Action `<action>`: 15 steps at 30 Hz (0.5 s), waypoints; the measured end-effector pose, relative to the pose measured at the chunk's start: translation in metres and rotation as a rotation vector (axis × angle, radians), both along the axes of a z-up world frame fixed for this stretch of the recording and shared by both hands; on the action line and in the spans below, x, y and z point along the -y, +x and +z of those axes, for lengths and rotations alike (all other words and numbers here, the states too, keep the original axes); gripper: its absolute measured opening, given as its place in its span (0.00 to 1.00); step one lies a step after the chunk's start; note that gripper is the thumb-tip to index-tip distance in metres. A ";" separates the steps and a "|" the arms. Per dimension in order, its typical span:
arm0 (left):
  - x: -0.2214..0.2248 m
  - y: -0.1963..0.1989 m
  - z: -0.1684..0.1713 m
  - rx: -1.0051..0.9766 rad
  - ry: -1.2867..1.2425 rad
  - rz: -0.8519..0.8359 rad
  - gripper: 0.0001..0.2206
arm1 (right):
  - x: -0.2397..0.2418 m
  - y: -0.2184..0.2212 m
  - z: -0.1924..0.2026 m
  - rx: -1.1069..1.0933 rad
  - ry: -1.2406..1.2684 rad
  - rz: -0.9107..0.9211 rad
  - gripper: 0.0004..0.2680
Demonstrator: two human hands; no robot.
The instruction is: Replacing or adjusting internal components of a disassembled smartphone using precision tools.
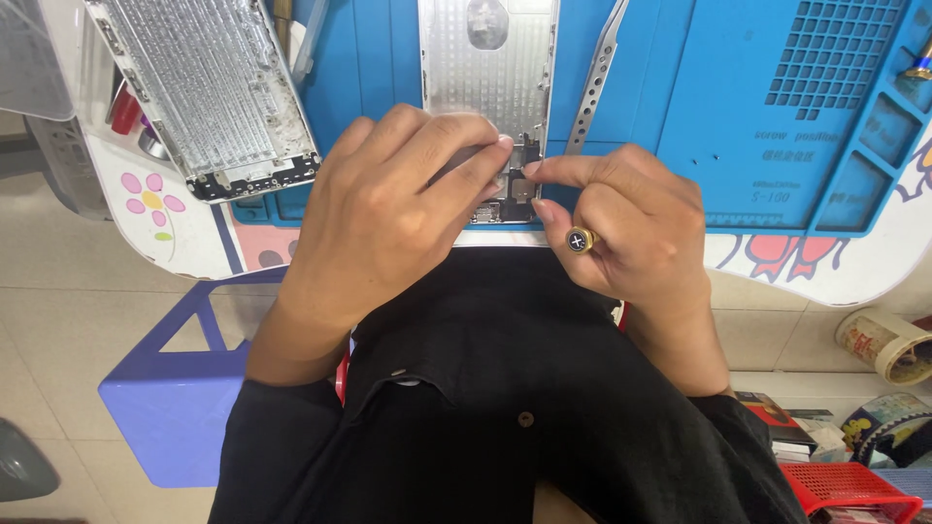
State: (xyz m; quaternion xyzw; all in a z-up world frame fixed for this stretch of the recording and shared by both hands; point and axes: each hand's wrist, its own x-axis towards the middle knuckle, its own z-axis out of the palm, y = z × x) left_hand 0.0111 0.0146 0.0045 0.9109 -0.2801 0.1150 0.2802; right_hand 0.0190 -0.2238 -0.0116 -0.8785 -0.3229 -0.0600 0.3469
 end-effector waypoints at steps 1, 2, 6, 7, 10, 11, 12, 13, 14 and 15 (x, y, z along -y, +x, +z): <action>0.002 -0.001 0.000 0.001 -0.001 0.000 0.10 | 0.000 0.000 0.000 0.001 -0.001 0.000 0.18; 0.003 -0.002 0.000 -0.019 -0.007 0.018 0.10 | 0.000 0.000 0.001 0.002 -0.007 0.003 0.18; 0.005 -0.001 -0.001 -0.024 0.016 0.054 0.08 | -0.001 0.001 0.002 0.008 -0.003 0.004 0.17; 0.005 -0.001 -0.002 -0.023 0.015 0.052 0.08 | -0.001 0.001 0.001 0.009 -0.003 0.002 0.17; 0.007 0.001 -0.004 -0.016 0.000 0.063 0.09 | 0.000 0.002 0.000 0.026 -0.005 0.017 0.17; 0.008 0.002 -0.004 -0.018 -0.019 0.060 0.07 | 0.000 0.002 0.001 0.026 -0.008 0.014 0.18; 0.009 0.002 -0.004 -0.019 -0.038 0.058 0.07 | 0.000 0.001 0.002 0.027 -0.012 0.010 0.18; 0.009 0.003 -0.006 -0.017 -0.038 0.058 0.07 | 0.000 0.002 0.001 0.029 -0.012 0.010 0.18; 0.010 0.003 -0.007 -0.026 -0.056 0.051 0.07 | 0.000 0.002 0.001 0.024 -0.005 0.012 0.18; 0.010 0.004 -0.009 -0.036 -0.073 0.046 0.08 | 0.000 0.002 0.000 0.018 0.004 0.016 0.17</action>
